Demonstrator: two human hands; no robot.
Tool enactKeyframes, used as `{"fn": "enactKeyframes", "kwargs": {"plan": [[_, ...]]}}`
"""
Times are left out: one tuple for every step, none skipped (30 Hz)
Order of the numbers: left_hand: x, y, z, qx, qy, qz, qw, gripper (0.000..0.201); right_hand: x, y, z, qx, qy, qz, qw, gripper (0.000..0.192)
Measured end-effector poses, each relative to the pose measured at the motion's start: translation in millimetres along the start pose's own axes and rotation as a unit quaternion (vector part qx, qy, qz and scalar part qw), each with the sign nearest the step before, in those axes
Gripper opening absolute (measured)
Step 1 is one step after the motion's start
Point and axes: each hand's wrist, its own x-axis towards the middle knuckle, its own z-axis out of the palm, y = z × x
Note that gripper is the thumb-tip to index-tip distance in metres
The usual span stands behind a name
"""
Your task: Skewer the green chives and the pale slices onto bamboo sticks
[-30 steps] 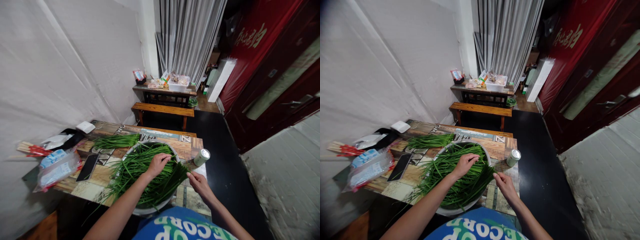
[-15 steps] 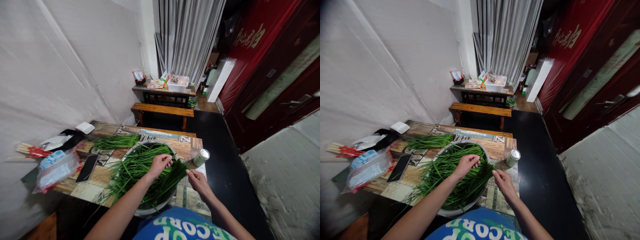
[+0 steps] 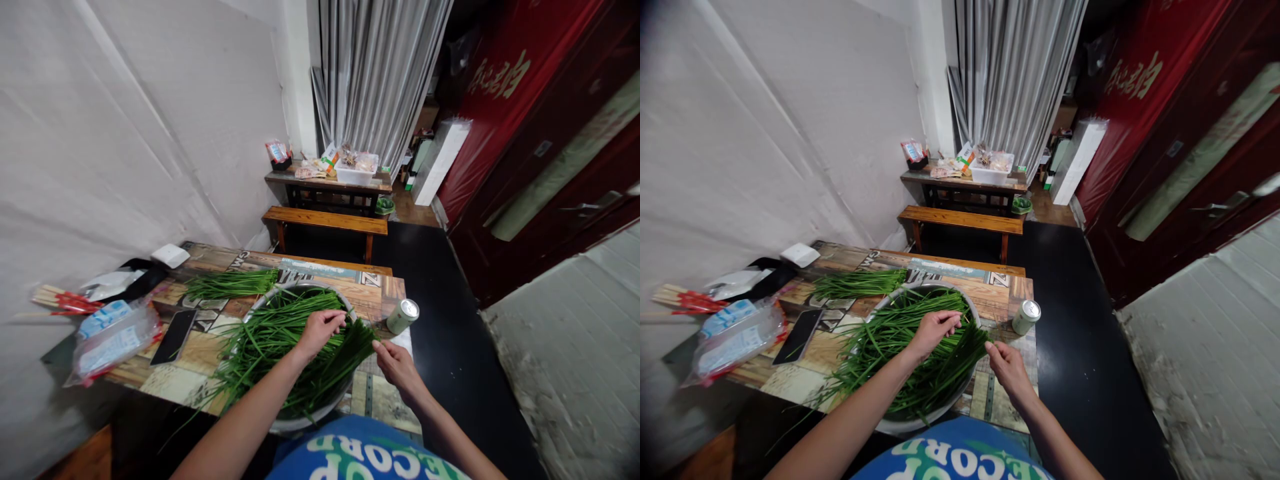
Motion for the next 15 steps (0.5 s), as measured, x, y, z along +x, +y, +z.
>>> {"fn": "enactKeyframes", "kwargs": {"plan": [[0.2,0.4,-0.8,0.003,-0.004,0.0,1.0,0.035,-0.6,-0.5,0.1,0.004,-0.002,0.004,1.0,0.043],[0.4,0.8,-1.9,0.005,-0.008,0.0,1.0,0.035,-1.0,-0.7,0.2,0.01,-0.005,0.009,1.0,0.043],[0.7,1.3,-2.9,0.009,-0.013,0.0,1.0,0.035,-1.4,-0.6,0.2,0.017,-0.008,0.016,1.0,0.043],[0.8,1.6,-3.7,0.015,-0.017,0.0,1.0,0.035,-1.5,-0.1,0.2,0.026,-0.012,0.023,0.999,0.043],[0.7,1.6,-4.1,0.023,-0.019,0.001,1.0,0.035,-1.3,0.6,0.1,0.036,-0.016,0.03,0.999,0.043],[0.2,1.3,-3.7,0.034,-0.021,0.005,0.999,0.035,-0.9,1.5,0.2,0.047,-0.022,0.038,0.998,0.043],[-0.8,0.5,-2.4,0.048,-0.026,0.014,0.998,0.034,-0.3,2.6,0.3,0.058,-0.027,0.045,0.997,0.043],[-2.3,-0.9,-0.1,0.064,-0.033,0.026,0.997,0.032,0.5,3.8,0.6,0.067,-0.032,0.05,0.996,0.043],[-4.4,-2.9,2.9,0.08,-0.037,0.04,0.995,0.031,1.4,4.9,0.9,0.074,-0.035,0.052,0.995,0.043],[-6.9,-5.6,6.5,0.093,-0.036,0.052,0.994,0.03,2.3,6.1,1.2,0.078,-0.036,0.053,0.995,0.043],[-9.7,-8.9,10.0,0.101,-0.031,0.059,0.993,0.029,3.0,7.2,1.4,0.079,-0.037,0.051,0.995,0.043],[-12.4,-12.7,12.8,0.103,-0.026,0.063,0.992,0.029,3.4,8.3,1.3,0.08,-0.037,0.048,0.995,0.043],[-14.9,-17.0,14.4,0.101,-0.021,0.063,0.993,0.03,3.4,9.5,0.9,0.081,-0.038,0.046,0.995,0.044],[-16.8,-21.8,14.1,0.098,-0.021,0.061,0.993,0.031,3.1,10.8,-0.1,0.082,-0.04,0.044,0.995,0.044],[-18.0,-27.0,11.8,0.098,-0.027,0.057,0.993,0.032,2.3,12.4,-1.6,0.082,-0.042,0.043,0.995,0.044]]}}
